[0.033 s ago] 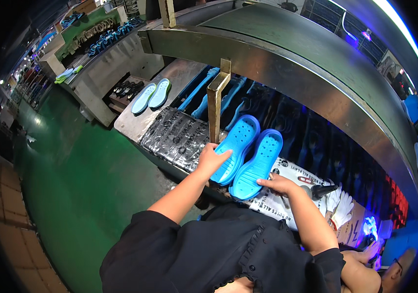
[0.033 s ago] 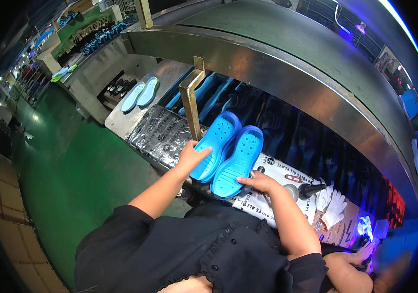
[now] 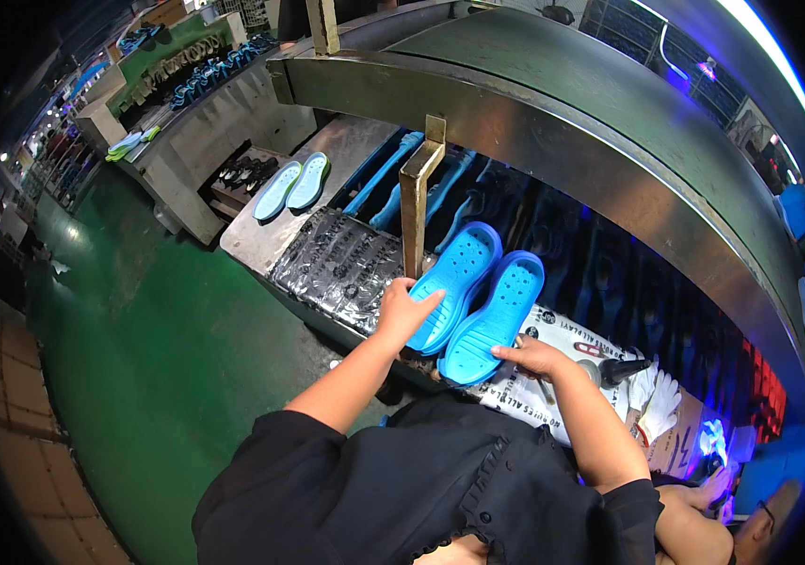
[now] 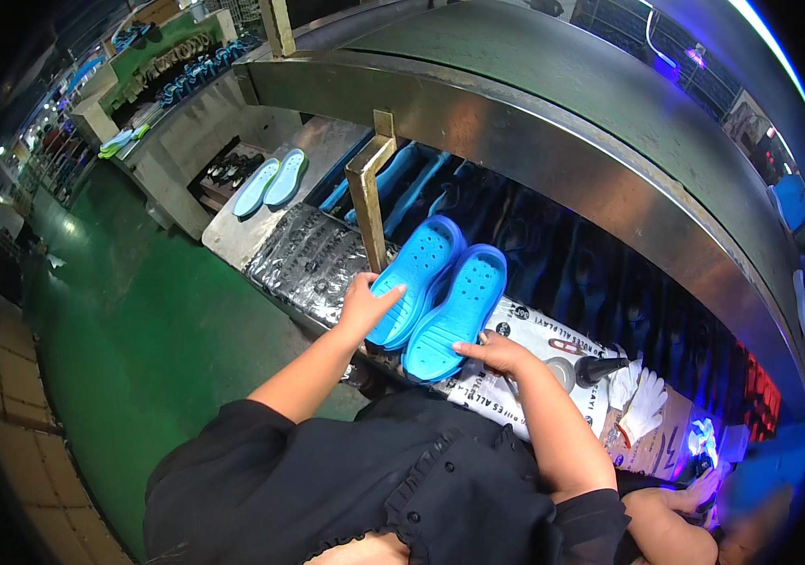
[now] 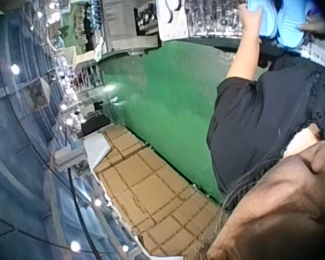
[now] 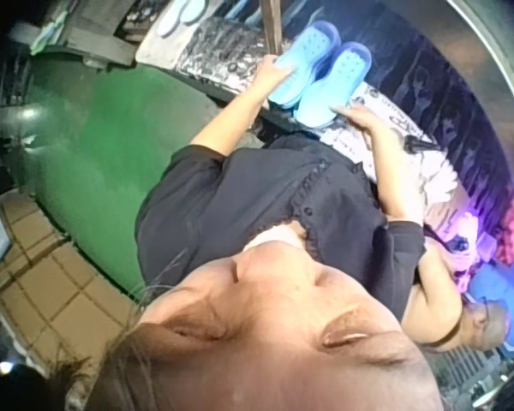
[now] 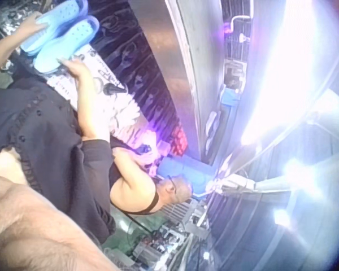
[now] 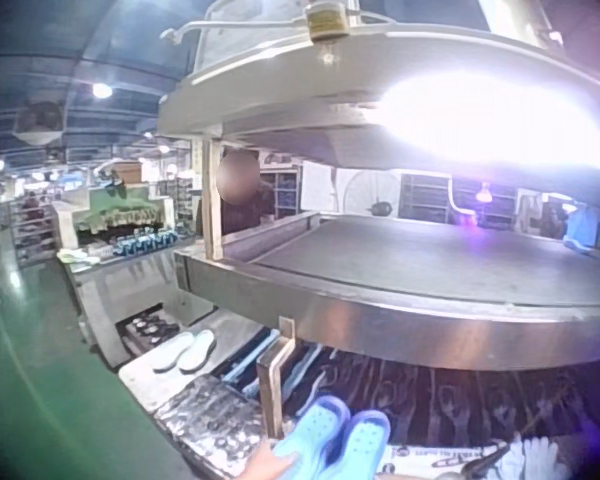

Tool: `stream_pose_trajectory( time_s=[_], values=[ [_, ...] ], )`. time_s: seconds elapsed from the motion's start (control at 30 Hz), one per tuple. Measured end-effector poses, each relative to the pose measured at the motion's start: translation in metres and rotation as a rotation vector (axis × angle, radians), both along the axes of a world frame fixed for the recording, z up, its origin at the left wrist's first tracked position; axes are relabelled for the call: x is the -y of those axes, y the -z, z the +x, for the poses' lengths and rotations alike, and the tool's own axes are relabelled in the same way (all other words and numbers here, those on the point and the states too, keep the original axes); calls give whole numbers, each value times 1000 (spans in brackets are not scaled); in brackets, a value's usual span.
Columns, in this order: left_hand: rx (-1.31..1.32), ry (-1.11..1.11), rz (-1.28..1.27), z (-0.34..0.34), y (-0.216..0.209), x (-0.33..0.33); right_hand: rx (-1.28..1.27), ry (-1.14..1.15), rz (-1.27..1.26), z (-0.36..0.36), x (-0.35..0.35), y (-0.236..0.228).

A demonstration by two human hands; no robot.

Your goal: The person applies a liquid substance with a brush to the interior and sole of several blue clogs, then places them on a conveyor belt.

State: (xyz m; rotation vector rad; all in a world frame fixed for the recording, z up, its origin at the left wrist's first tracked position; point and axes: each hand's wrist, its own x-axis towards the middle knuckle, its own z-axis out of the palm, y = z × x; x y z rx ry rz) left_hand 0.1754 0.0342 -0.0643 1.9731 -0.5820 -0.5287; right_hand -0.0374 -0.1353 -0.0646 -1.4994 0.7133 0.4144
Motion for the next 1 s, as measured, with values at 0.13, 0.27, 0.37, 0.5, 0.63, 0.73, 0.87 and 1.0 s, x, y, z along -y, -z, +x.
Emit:
stream_pose_trajectory(
  time_s=[0.13, 0.27, 0.37, 0.5, 0.63, 0.73, 0.87, 1.0],
  values=[
    [219, -183, -121, 1, 13, -25, -9, 56, -182, 20, -21, -25],
    [434, -182, -198, -14, -17, -41, 149, 40, -167, 12, -18, -17],
    [659, 15, -293, -32, -40, -40, 114, 30, -394, -1, -11, -27],
    [713, 111, -281, -48, -51, -34, 201, 65, -846, -31, 0, -66],
    [509, 255, -113, -62, -67, -30, 515, 476, -649, -76, -6, -109],
    [788, 383, 75, -63, -58, -13, 702, 853, -580, -125, -12, -114],
    [930, 445, 304, -62, -57, 14, 851, 1315, -181, -207, -20, -76],
    [993, 479, 401, -62, -65, 17, 773, 1412, 43, -237, -39, -40]
  ],
)
